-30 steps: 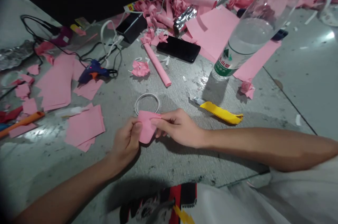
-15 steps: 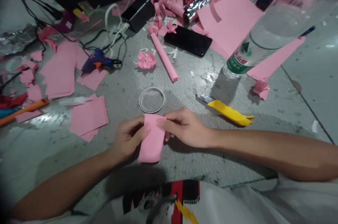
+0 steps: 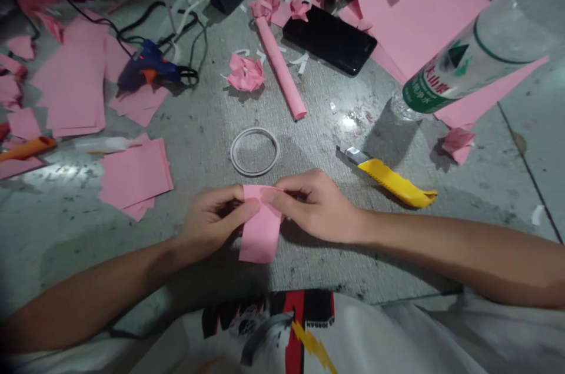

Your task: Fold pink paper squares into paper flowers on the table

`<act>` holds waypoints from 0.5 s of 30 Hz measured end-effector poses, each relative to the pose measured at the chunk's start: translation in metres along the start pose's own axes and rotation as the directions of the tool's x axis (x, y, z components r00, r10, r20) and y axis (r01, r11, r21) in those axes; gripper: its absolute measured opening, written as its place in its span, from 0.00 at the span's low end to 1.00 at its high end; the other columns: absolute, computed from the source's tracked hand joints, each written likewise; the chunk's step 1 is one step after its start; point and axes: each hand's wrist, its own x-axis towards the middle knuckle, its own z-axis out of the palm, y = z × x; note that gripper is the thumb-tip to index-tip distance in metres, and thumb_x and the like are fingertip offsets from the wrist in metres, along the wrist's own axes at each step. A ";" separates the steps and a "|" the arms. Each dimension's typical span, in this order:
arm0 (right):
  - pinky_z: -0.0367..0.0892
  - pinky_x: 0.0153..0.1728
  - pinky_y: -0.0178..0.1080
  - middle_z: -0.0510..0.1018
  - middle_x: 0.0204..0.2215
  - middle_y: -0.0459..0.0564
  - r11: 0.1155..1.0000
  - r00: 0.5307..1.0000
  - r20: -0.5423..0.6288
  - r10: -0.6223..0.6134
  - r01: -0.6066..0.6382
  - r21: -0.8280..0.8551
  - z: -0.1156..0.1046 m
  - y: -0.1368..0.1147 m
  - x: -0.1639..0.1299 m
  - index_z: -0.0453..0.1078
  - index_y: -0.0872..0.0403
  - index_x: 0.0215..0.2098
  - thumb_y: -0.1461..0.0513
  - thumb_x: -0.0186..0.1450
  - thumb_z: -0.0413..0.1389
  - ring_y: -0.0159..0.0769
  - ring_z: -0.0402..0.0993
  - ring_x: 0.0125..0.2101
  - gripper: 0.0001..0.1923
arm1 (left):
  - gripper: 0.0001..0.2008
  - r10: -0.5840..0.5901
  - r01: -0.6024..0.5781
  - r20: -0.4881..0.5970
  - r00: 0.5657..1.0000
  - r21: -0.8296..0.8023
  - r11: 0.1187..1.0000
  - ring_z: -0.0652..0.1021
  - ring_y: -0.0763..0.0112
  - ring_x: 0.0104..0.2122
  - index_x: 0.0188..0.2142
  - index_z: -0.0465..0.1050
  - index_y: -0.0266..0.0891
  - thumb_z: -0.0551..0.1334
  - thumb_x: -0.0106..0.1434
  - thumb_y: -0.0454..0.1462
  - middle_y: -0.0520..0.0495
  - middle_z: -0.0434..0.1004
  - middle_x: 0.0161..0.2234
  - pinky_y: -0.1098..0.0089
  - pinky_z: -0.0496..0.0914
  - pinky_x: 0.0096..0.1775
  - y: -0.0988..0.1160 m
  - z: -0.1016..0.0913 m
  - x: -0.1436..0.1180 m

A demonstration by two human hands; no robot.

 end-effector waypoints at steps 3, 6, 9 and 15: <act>0.52 0.24 0.33 0.56 0.21 0.39 1.000 1.000 0.006 0.002 -0.002 0.018 -0.001 0.000 0.000 0.63 0.55 0.22 0.58 0.75 0.55 0.26 0.51 0.23 0.23 | 0.15 0.001 -0.001 0.007 1.000 -0.004 1.000 0.65 0.78 0.22 0.28 0.74 0.37 0.63 0.70 0.41 0.55 0.68 0.22 0.75 0.59 0.24 0.000 0.000 0.001; 0.54 0.25 0.33 0.59 0.21 0.40 0.999 1.000 0.017 0.009 -0.009 0.032 -0.001 0.000 0.000 0.65 0.55 0.24 0.57 0.75 0.55 0.27 0.54 0.23 0.22 | 0.16 0.000 0.000 0.002 1.000 -0.020 1.000 0.64 0.79 0.21 0.26 0.72 0.37 0.64 0.70 0.40 0.56 0.65 0.20 0.76 0.59 0.23 0.001 0.000 0.001; 0.56 0.26 0.33 0.63 0.22 0.41 0.999 0.999 0.030 0.022 -0.024 0.046 -0.002 0.000 0.000 0.68 0.55 0.26 0.56 0.76 0.55 0.28 0.57 0.25 0.21 | 0.15 -0.032 0.032 0.011 0.999 -0.054 0.998 0.66 0.79 0.20 0.27 0.73 0.37 0.64 0.70 0.41 0.55 0.66 0.20 0.77 0.61 0.23 0.002 0.000 0.001; 0.57 0.27 0.33 0.65 0.23 0.42 0.999 0.999 0.040 0.028 -0.030 0.045 -0.002 0.000 0.000 0.71 0.56 0.28 0.54 0.76 0.54 0.29 0.59 0.26 0.21 | 0.16 -0.078 0.080 0.024 0.997 -0.089 0.993 0.69 0.78 0.20 0.29 0.75 0.37 0.63 0.71 0.43 0.54 0.69 0.21 0.77 0.64 0.22 0.003 0.001 0.001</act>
